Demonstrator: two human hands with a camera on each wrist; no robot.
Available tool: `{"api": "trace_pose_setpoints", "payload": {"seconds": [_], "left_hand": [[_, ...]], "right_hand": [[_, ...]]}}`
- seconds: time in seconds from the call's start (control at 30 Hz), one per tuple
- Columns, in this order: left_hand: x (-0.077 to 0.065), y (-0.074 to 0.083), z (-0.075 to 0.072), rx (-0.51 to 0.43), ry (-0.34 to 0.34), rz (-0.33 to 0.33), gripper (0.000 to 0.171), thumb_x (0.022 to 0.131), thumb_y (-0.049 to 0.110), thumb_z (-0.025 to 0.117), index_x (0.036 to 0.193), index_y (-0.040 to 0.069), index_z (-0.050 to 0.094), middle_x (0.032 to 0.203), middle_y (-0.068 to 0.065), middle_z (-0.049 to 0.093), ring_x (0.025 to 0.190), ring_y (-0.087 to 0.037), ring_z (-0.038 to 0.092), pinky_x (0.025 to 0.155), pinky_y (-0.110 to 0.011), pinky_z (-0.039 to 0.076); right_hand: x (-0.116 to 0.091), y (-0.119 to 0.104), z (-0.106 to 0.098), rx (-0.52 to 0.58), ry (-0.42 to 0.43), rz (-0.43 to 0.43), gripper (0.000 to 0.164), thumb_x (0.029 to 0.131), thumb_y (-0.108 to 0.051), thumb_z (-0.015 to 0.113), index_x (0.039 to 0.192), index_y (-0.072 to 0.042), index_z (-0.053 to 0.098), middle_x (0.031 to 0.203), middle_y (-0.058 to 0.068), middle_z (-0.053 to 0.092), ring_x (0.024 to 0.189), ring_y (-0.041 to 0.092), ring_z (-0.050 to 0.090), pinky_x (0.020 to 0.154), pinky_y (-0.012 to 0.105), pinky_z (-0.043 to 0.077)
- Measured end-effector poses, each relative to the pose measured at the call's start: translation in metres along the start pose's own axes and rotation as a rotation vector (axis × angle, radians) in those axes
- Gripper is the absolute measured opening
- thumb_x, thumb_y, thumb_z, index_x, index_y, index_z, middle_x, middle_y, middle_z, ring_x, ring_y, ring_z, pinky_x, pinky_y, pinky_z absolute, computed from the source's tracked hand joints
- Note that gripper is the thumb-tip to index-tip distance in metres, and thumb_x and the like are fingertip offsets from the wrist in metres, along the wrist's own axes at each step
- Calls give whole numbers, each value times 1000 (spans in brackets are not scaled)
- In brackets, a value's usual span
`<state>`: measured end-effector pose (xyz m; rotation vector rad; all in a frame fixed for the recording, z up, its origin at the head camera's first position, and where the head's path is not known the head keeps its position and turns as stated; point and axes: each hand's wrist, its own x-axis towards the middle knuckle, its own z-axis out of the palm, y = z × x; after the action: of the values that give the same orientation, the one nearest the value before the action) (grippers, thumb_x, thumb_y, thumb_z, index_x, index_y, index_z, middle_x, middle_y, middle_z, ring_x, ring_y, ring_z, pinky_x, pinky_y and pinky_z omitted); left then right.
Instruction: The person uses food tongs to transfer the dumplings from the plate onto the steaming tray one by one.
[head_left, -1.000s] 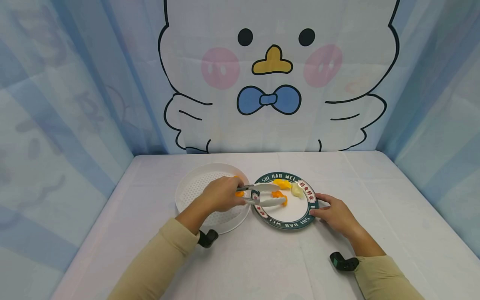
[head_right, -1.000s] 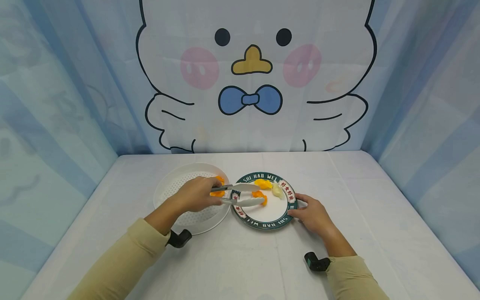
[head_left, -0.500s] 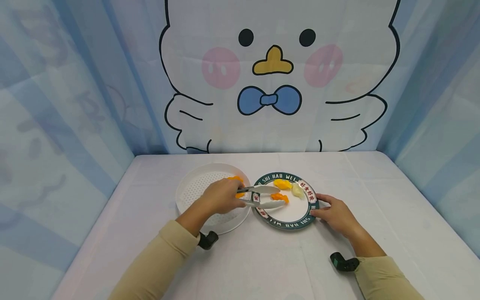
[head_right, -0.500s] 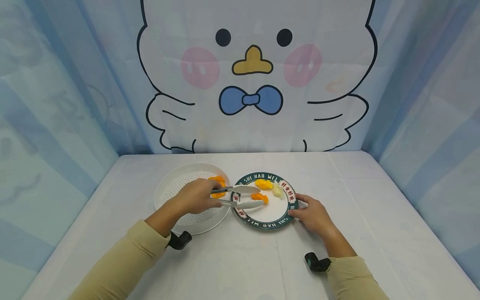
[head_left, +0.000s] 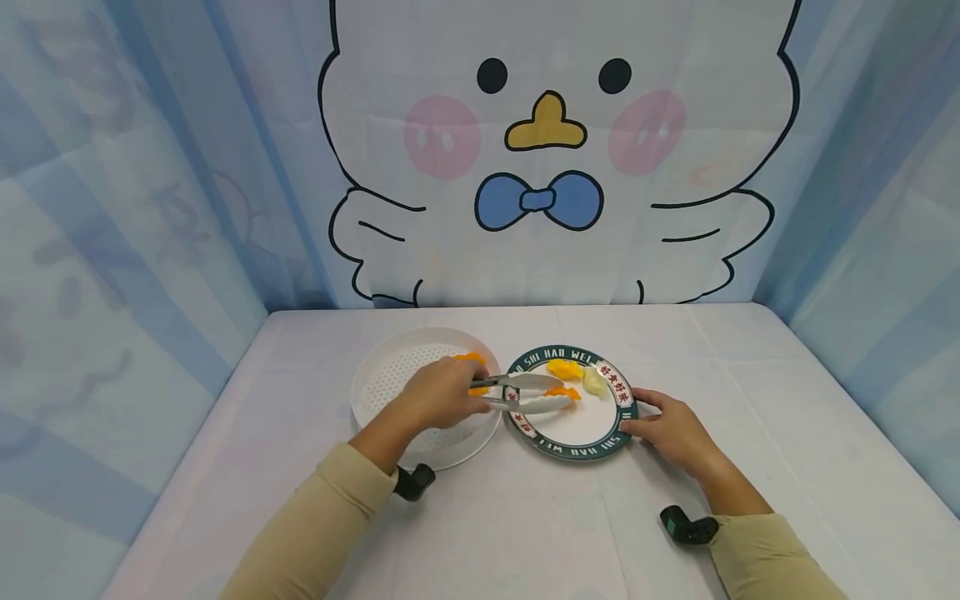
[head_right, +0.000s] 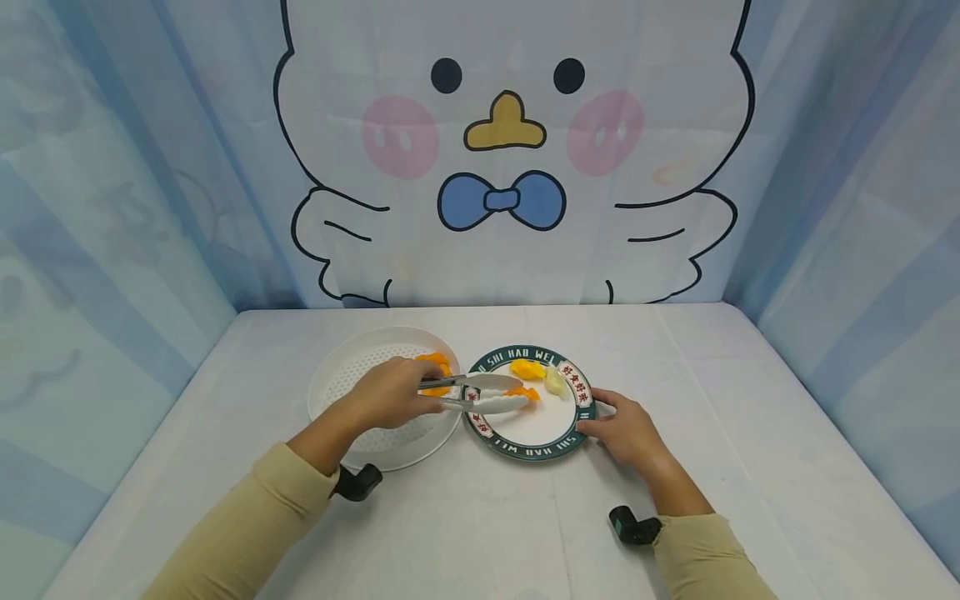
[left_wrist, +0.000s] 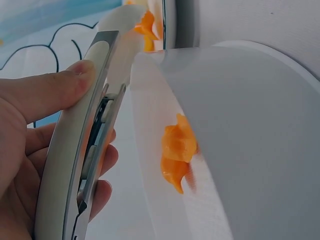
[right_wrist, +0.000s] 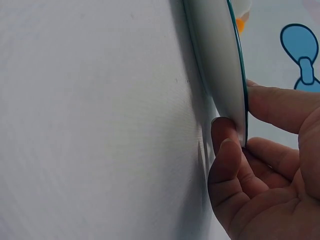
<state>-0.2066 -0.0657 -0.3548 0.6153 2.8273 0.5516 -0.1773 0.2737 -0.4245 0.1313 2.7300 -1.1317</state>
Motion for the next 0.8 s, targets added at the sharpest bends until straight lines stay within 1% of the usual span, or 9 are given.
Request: {"api": "trace_pose_setpoints", "payload": {"seconds": [0.07, 0.27, 0.5, 0.63, 0.8], "left_hand": [[-1, -1, -1, -9, -2, -7, 36, 88, 28, 79, 117, 10, 69, 95, 5, 66, 82, -17, 57, 78, -34, 50], [-3, -6, -4, -26, 7, -28, 42, 89, 30, 78, 124, 9, 67, 107, -2, 70, 87, -17, 58, 83, -37, 51], [-8, -14, -12, -44, 48, -33, 46, 89, 30, 78, 127, 7, 65, 114, -5, 70, 89, -17, 60, 81, -38, 51], [-11, -18, -18, -37, 74, -48, 50, 89, 32, 77, 131, 8, 64, 118, -4, 69, 95, -17, 62, 86, -39, 51], [-16, -24, -26, -47, 102, -56, 50, 90, 32, 76, 132, 7, 64, 120, -4, 68, 95, -19, 61, 86, -40, 51]], "right_hand": [[0, 0, 0, -5, -1, 6, 77, 89, -29, 76, 149, 2, 40, 113, 19, 65, 91, 25, 62, 75, 37, 50], [-1, -1, 0, -4, 0, 16, 77, 90, -28, 76, 150, 2, 39, 112, 19, 65, 91, 25, 62, 74, 37, 50], [-1, 0, 1, 10, 2, 10, 76, 90, -27, 76, 149, 3, 39, 113, 19, 65, 90, 24, 62, 74, 37, 51], [-1, 0, 1, 11, 3, 13, 76, 90, -27, 76, 149, 3, 40, 113, 20, 65, 91, 25, 61, 74, 37, 51], [-2, 0, 1, 14, 4, 4, 75, 90, -26, 76, 149, 4, 40, 113, 20, 65, 91, 25, 61, 74, 36, 51]]}}
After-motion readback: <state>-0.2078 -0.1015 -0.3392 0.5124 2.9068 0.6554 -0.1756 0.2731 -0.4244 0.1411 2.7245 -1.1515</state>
